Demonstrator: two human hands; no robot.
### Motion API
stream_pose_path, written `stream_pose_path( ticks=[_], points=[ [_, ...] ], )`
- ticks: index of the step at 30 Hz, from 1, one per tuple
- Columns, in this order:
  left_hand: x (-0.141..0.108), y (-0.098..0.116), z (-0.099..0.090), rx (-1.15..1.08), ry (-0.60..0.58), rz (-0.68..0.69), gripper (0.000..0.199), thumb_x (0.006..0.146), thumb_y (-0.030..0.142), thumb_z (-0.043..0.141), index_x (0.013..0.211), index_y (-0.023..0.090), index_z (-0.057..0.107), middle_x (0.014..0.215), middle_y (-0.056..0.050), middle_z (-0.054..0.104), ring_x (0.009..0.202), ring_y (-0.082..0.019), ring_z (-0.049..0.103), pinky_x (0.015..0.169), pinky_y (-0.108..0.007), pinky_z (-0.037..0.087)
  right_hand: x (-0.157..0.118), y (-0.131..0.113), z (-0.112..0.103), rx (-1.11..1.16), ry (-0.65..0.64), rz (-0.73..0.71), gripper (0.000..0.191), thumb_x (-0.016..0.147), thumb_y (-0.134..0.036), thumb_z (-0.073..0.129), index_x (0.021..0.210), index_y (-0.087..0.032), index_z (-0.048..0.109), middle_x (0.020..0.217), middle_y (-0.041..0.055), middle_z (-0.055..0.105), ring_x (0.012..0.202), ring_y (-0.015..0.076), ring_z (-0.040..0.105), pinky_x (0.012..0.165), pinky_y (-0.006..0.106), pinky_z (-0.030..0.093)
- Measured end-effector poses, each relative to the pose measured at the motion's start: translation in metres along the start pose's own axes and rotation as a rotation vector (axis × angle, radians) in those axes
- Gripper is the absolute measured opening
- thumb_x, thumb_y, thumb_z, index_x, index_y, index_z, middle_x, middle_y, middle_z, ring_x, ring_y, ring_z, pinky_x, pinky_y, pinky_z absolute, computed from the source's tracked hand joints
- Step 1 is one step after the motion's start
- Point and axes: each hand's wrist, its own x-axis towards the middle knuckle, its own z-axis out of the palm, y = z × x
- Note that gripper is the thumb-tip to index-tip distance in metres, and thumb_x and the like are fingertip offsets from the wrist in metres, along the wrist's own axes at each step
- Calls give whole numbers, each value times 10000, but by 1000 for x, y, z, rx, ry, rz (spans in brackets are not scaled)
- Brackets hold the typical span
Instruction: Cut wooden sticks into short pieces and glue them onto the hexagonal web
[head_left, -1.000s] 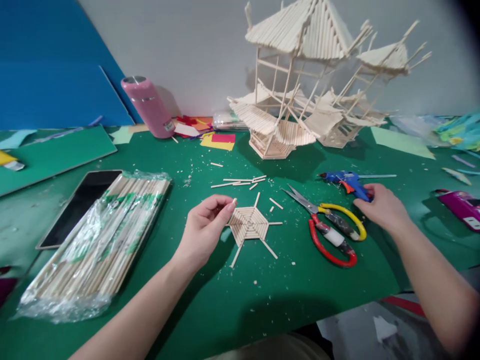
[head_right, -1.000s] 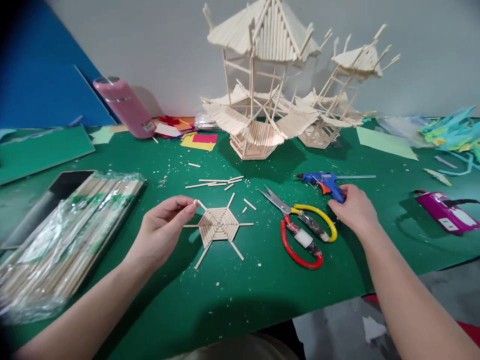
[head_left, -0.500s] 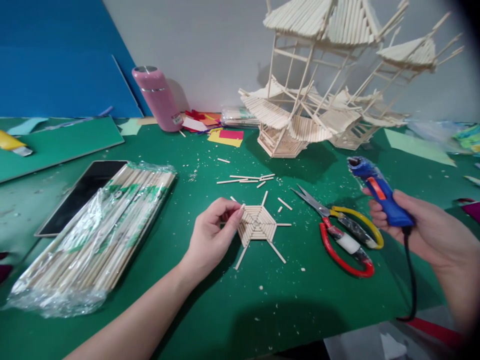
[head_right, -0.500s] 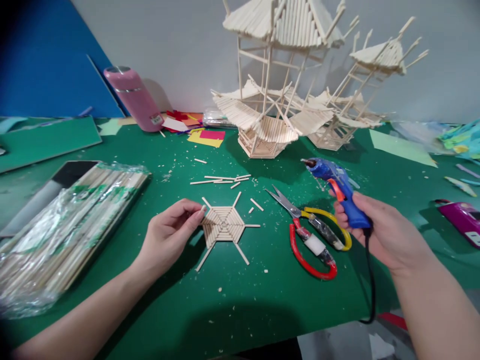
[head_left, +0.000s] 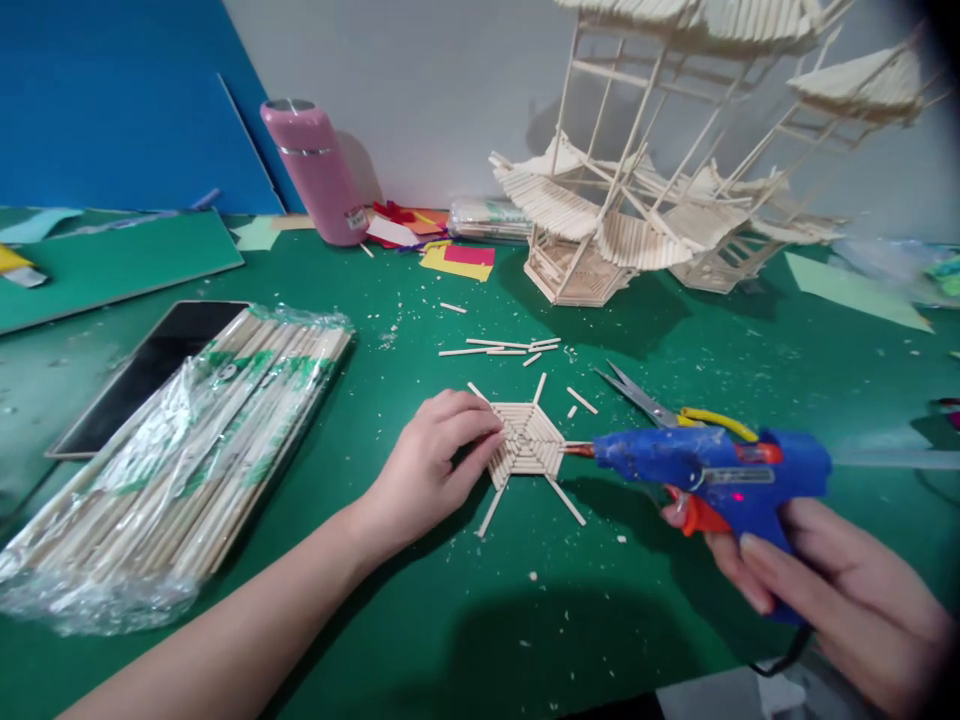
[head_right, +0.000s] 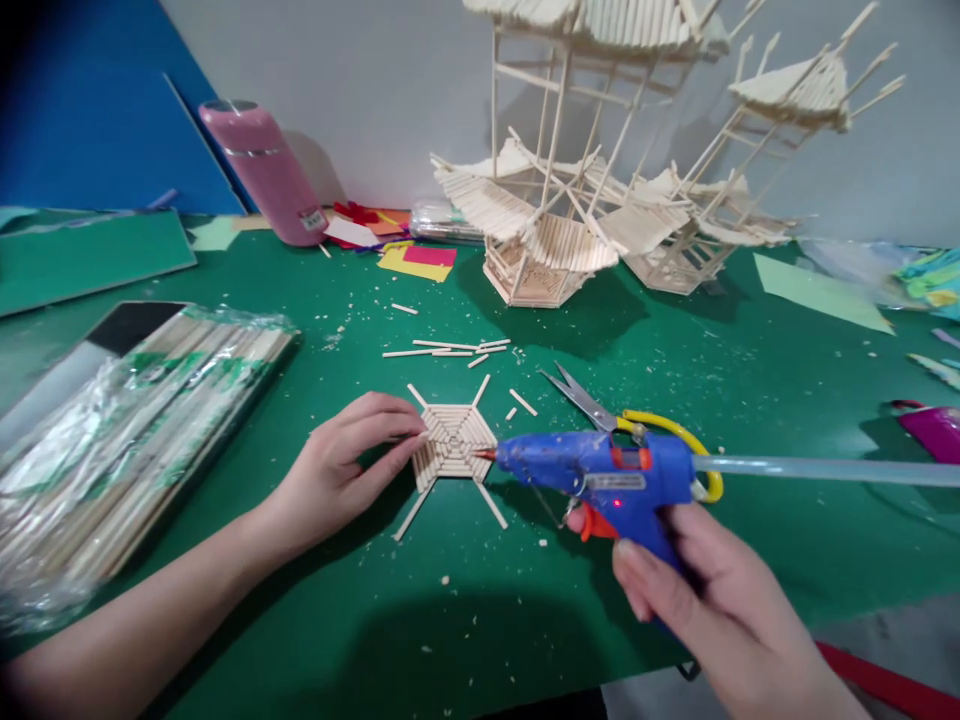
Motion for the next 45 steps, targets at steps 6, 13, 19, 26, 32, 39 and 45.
stream_pose_path(
  ticks=[6, 13, 19, 26, 32, 39, 45],
  points=[
    [-2, -7, 2, 149, -146, 44, 156, 834, 206, 468, 859, 158, 614, 913, -91, 558, 838, -196, 496, 738, -347, 398, -18, 5, 17, 0, -235, 49, 143, 788, -411, 503, 768, -285, 569, 550, -5, 525, 477, 160, 513, 428, 250, 498],
    [-2, -9, 4, 152, -163, 51, 166, 844, 217, 447, 852, 169, 606, 886, -78, 529, 822, -184, 483, 723, -320, 416, -14, 7, 28, -136, -293, -58, 245, 840, -386, 446, 1053, -276, 497, 589, -20, 525, 479, 129, 523, 438, 198, 492],
    [-3, -8, 5, 139, -165, 35, 169, 842, 215, 446, 851, 154, 604, 885, -80, 518, 816, -180, 494, 718, -308, 429, -7, 2, 29, -191, -318, -142, 199, 859, -373, 407, 728, -245, 484, 543, -14, 527, 452, 121, 521, 398, 180, 465],
    [-2, -8, 5, 125, -168, 14, 171, 840, 221, 444, 840, 163, 605, 876, -77, 519, 809, -178, 503, 705, -299, 435, -5, -3, 33, -217, -339, -153, 246, 871, -364, 382, 1056, -244, 493, 550, -14, 528, 442, 135, 520, 398, 201, 464],
    [-2, -7, 4, 123, -173, 9, 185, 843, 221, 438, 840, 157, 611, 871, -82, 521, 801, -181, 503, 700, -303, 435, -6, -3, 35, -188, -341, -109, 401, 870, -378, 387, 1247, -245, 411, 591, -2, 543, 479, 144, 538, 400, 206, 476],
    [-3, -7, 6, 133, -178, 13, 188, 844, 224, 439, 845, 150, 612, 881, -86, 515, 811, -185, 498, 709, -308, 432, -5, -6, 35, -168, -319, -143, 300, 862, -346, 417, 1148, -280, 476, 559, -27, 524, 463, 124, 524, 419, 182, 477],
    [-3, -6, 5, 124, -183, 6, 187, 845, 222, 434, 844, 153, 608, 881, -86, 515, 808, -184, 497, 709, -312, 434, -6, -4, 36, -183, -338, -133, 322, 873, -342, 400, 1186, -280, 440, 585, -27, 520, 471, 117, 516, 409, 173, 464]
  ],
)
